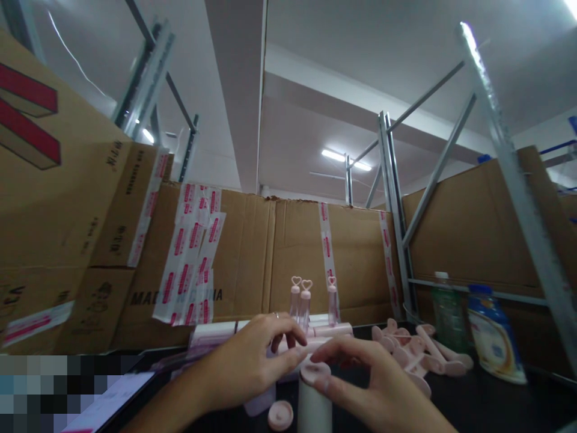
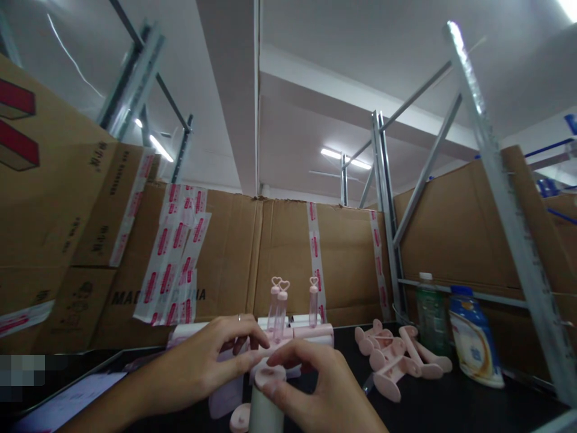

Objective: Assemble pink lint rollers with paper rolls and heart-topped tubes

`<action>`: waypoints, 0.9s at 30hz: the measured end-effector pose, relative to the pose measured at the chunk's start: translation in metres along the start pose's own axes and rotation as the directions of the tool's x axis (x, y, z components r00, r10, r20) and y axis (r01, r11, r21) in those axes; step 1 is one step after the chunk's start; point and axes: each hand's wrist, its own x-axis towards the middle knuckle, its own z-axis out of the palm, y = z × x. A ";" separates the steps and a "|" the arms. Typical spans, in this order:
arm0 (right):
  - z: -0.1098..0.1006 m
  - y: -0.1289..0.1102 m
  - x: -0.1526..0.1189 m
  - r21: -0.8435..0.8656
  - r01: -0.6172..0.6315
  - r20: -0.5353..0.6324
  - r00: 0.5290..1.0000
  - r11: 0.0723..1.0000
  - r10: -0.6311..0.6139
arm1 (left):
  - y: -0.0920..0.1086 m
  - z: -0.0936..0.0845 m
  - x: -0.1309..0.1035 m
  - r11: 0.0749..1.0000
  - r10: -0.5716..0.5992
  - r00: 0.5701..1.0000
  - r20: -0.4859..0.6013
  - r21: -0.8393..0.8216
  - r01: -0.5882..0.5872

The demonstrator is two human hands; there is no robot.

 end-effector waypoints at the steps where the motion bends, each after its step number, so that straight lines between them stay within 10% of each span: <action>1: 0.000 0.001 0.000 0.000 -0.001 -0.004 1.000 1.000 0.001 | 0.000 0.000 0.000 1.000 0.002 1.000 0.001 0.003 -0.002; 27: 0.016 0.044 -0.019 -0.151 0.241 0.112 0.968 0.959 -0.226 | 0.002 -0.002 0.002 0.998 0.030 0.999 -0.045 0.065 -0.027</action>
